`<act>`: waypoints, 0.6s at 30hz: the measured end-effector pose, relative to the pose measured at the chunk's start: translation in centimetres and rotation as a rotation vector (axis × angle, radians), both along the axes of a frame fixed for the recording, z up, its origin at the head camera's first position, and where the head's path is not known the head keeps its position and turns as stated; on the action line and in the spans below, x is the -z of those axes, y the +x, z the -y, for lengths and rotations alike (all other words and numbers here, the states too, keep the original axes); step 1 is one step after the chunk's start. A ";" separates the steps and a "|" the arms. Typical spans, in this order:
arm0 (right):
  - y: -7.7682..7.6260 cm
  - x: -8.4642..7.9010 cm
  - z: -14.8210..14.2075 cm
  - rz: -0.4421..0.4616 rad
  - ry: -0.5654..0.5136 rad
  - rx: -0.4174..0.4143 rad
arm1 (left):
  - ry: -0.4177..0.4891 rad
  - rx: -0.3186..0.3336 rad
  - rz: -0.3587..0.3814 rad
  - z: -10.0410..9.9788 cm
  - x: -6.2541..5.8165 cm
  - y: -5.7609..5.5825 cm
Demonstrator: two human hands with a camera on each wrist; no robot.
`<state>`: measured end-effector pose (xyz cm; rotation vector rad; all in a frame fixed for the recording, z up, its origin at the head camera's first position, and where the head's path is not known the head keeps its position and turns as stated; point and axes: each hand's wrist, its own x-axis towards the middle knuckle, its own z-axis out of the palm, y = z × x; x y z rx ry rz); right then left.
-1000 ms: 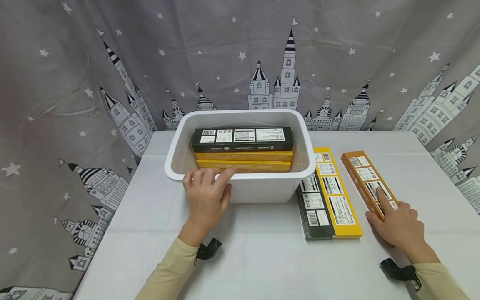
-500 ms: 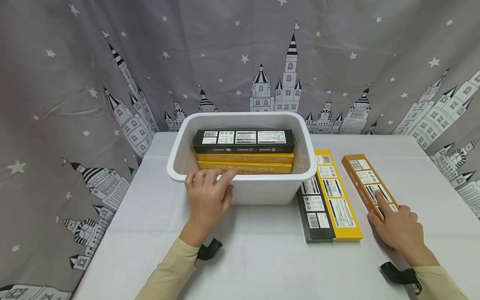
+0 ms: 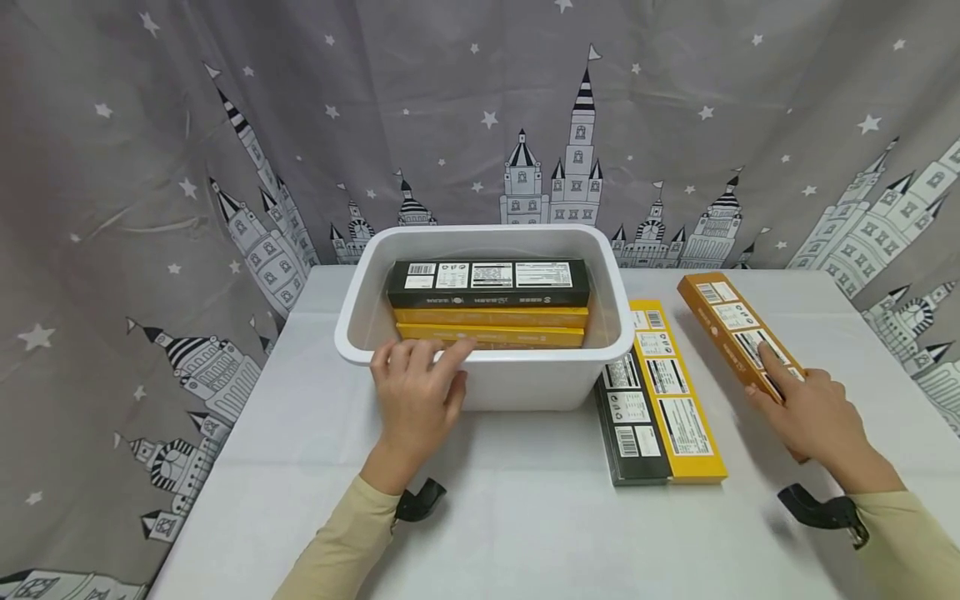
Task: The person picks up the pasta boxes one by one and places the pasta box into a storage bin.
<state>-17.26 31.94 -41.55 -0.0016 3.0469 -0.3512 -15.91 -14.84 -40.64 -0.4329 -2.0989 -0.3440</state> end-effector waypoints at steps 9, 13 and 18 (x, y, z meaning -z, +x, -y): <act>-2.8 -6.6 0.3 -0.092 0.035 -0.128 | 0.001 0.002 -0.003 0.0 0.0 -0.1; -4.1 -9.6 1.3 -0.148 0.089 -0.199 | 0.006 0.005 -0.002 0.1 0.1 -0.1; -5.5 -12.8 3.2 -0.180 0.138 -0.296 | 0.010 0.010 -0.004 0.0 0.1 -0.1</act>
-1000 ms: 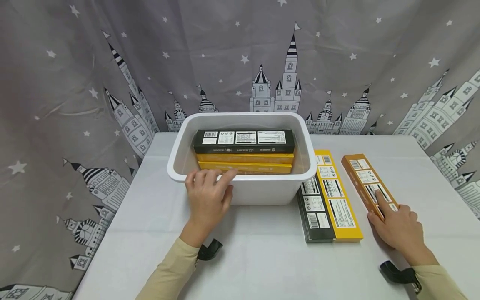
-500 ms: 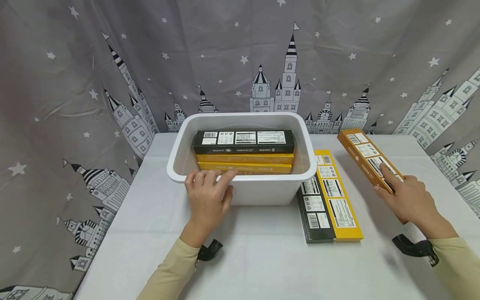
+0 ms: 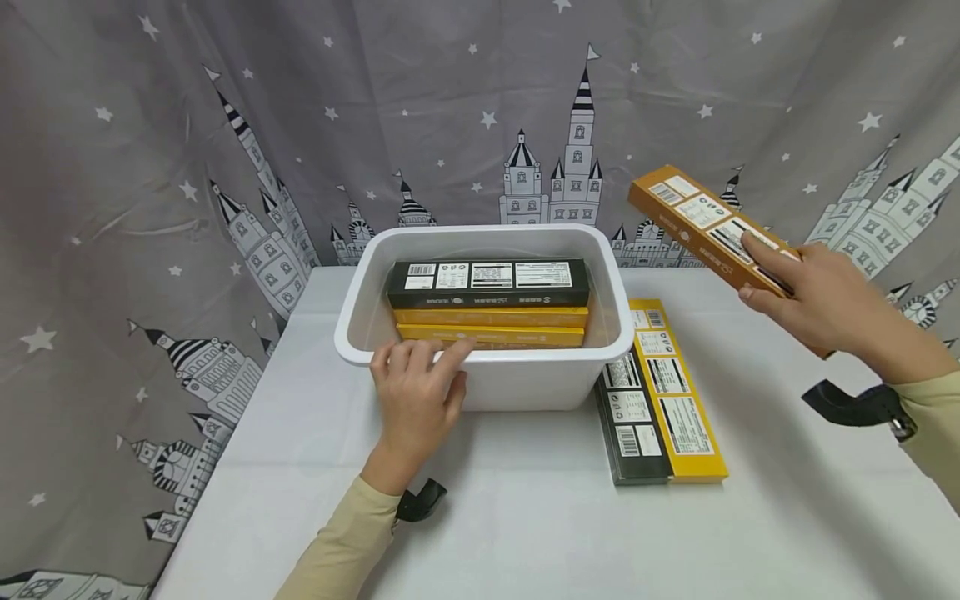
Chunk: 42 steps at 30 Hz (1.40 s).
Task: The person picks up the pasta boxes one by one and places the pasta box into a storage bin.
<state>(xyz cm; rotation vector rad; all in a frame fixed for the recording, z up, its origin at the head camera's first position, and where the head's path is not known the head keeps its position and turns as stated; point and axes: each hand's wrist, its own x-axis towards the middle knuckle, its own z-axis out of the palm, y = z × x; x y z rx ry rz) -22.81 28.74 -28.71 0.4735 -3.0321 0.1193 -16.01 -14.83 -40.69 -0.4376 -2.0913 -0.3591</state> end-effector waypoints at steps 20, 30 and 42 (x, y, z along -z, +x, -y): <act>-5.8 -5.7 10.7 0.159 0.031 -0.249 | -0.012 -0.003 -0.003 0.0 0.1 -0.1; -7.0 -5.6 15.6 0.191 0.030 -0.425 | -0.013 -0.009 0.006 0.2 -0.1 0.1; -8.1 -4.0 20.0 0.148 0.070 -0.596 | -0.025 -0.014 -0.024 0.2 0.0 -0.1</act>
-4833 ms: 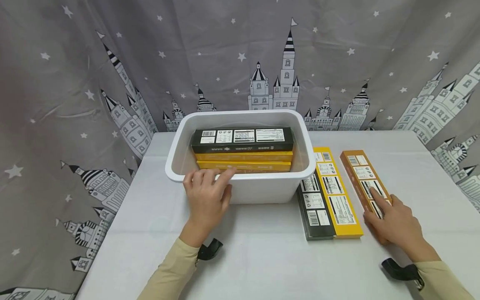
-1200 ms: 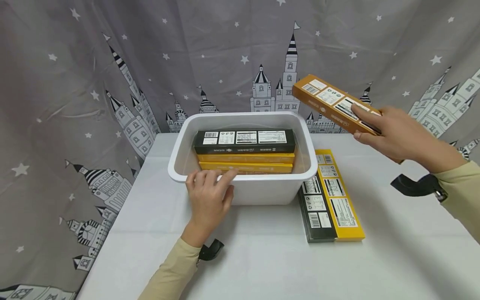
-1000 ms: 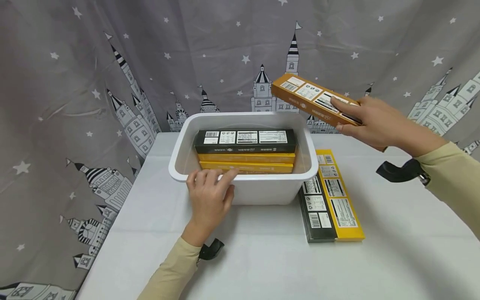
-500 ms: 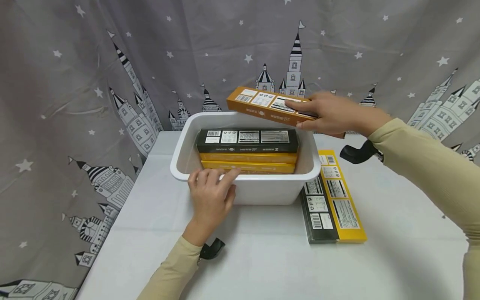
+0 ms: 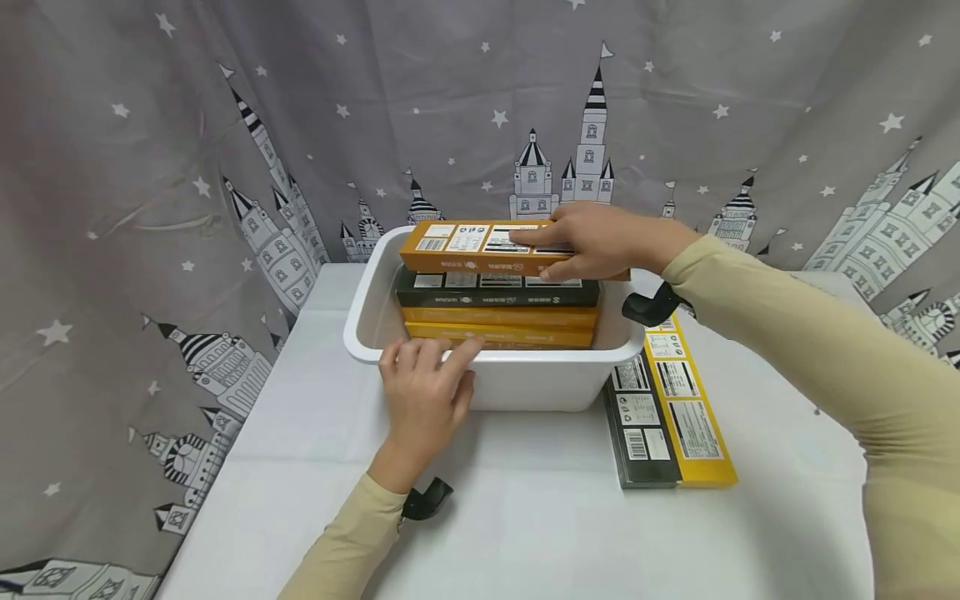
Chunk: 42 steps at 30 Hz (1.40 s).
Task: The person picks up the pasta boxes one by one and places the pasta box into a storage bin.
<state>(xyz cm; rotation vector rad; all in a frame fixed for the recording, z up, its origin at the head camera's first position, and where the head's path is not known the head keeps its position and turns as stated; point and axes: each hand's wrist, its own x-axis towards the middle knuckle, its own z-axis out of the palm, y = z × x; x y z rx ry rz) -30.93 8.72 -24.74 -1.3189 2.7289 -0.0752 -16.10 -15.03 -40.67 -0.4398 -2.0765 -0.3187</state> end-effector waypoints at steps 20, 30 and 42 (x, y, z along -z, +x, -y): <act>-0.9 1.4 3.2 0.061 0.017 -0.039 | -0.009 0.016 0.022 0.0 -0.1 0.0; -1.6 1.7 3.5 0.091 0.015 -0.030 | -0.009 0.011 0.025 0.2 0.0 0.0; -2.8 2.0 3.5 0.204 -0.026 0.041 | -0.010 0.003 0.014 0.1 0.0 0.0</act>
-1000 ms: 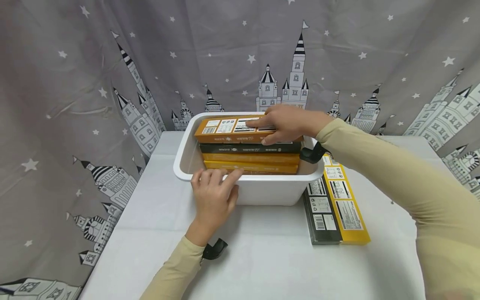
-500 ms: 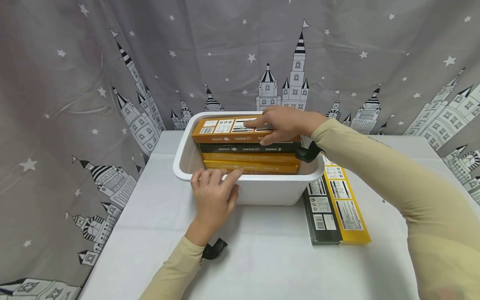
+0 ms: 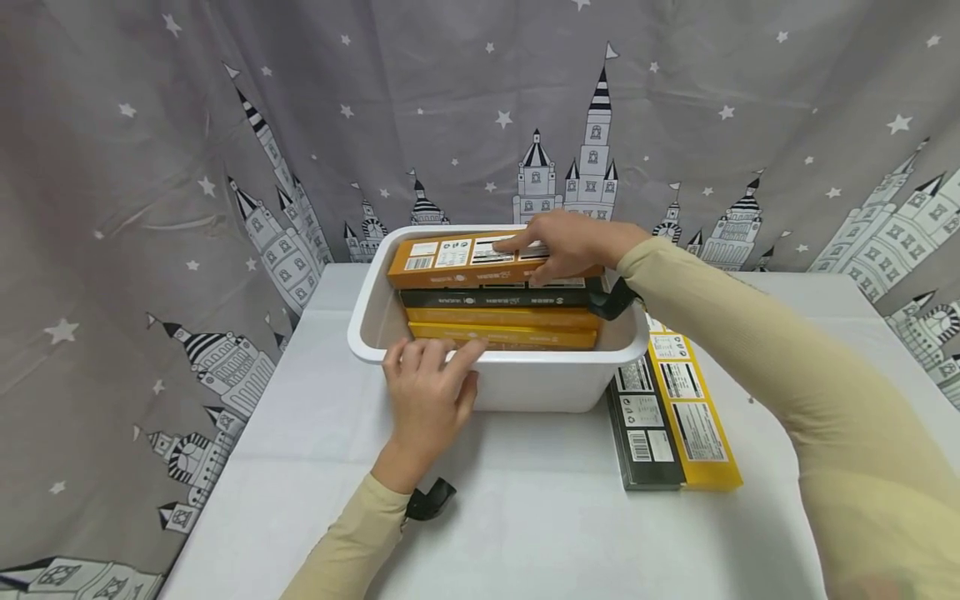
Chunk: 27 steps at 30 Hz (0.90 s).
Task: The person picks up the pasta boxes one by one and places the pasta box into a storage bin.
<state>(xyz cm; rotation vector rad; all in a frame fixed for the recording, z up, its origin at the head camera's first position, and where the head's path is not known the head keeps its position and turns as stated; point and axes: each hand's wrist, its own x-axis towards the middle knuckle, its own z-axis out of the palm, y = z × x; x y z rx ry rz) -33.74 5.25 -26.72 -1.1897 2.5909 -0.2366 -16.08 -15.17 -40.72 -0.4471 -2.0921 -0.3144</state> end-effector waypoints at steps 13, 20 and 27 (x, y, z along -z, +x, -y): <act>-0.6 0.5 0.2 0.001 -0.024 0.013 | -0.001 0.002 0.011 -0.1 -0.1 0.1; -0.3 1.0 0.4 -0.102 0.012 0.012 | 0.000 0.004 0.011 -0.1 0.0 0.0; 0.5 1.6 1.0 -0.211 0.048 0.038 | 0.006 0.010 0.004 0.0 0.1 0.0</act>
